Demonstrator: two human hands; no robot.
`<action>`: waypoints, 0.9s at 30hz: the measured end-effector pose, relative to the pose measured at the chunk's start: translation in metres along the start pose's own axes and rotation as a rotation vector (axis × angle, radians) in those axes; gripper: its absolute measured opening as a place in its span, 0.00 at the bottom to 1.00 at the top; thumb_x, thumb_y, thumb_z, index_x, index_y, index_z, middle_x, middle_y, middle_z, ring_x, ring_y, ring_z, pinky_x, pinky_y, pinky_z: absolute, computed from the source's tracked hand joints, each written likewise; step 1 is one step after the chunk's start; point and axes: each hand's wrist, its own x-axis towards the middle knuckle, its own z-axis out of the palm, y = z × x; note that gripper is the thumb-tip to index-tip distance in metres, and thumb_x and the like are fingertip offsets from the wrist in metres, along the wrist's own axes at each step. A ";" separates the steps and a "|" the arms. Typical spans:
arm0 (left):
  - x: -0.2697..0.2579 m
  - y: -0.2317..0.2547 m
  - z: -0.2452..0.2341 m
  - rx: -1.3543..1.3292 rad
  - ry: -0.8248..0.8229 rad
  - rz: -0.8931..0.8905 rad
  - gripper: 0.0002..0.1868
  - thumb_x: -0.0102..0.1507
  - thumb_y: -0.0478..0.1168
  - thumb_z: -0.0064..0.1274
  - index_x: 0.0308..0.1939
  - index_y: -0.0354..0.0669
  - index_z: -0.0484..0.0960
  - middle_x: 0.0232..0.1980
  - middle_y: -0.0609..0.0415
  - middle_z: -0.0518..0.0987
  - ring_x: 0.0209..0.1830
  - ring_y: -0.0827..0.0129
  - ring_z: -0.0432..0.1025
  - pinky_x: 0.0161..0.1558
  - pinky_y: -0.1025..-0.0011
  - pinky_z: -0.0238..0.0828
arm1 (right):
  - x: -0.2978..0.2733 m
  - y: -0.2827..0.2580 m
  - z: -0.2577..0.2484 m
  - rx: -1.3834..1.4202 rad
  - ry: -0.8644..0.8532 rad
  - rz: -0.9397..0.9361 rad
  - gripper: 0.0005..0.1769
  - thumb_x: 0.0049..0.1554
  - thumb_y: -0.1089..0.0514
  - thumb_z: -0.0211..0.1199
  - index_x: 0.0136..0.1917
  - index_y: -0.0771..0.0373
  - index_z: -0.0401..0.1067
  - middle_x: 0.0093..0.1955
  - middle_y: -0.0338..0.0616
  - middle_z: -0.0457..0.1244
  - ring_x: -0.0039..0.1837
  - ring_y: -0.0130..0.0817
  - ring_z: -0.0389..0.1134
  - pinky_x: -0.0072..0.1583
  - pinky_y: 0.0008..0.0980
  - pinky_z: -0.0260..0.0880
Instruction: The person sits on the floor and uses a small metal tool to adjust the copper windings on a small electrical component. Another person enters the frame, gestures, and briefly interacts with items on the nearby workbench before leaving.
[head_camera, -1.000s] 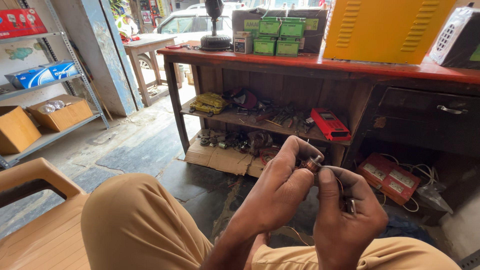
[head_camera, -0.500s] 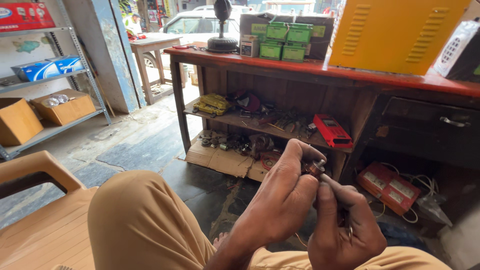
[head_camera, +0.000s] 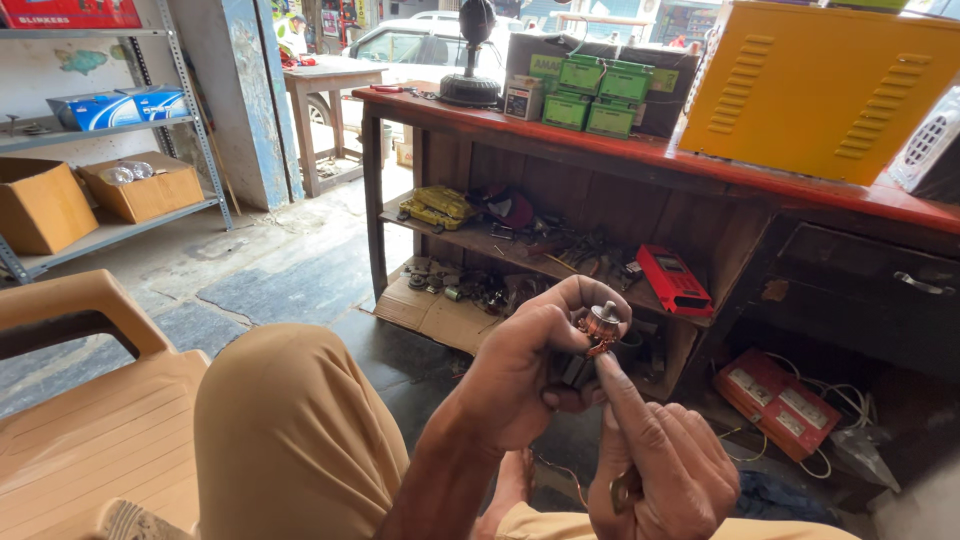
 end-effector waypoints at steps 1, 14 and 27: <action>-0.002 0.001 -0.002 0.010 -0.002 -0.001 0.18 0.57 0.34 0.40 0.51 0.35 0.72 0.42 0.55 0.73 0.28 0.78 0.68 0.21 0.82 0.58 | -0.001 0.001 0.000 0.004 -0.009 -0.014 0.18 0.55 0.70 0.66 0.60 0.68 0.78 0.29 0.40 0.67 0.30 0.22 0.63 0.39 0.26 0.62; -0.003 -0.007 0.000 0.023 -0.101 0.073 0.16 0.60 0.29 0.42 0.52 0.32 0.74 0.42 0.53 0.72 0.27 0.79 0.70 0.21 0.85 0.59 | -0.016 -0.011 0.010 0.255 0.166 0.235 0.10 0.66 0.65 0.60 0.59 0.69 0.74 0.48 0.49 0.72 0.51 0.28 0.76 0.54 0.23 0.75; 0.000 0.001 -0.013 -0.185 -0.371 -0.099 0.21 0.65 0.29 0.50 0.61 0.21 0.70 0.40 0.37 0.73 0.37 0.63 0.78 0.28 0.77 0.74 | -0.026 -0.004 0.019 0.584 0.247 0.249 0.09 0.69 0.64 0.55 0.60 0.70 0.64 0.48 0.55 0.70 0.48 0.31 0.77 0.52 0.28 0.81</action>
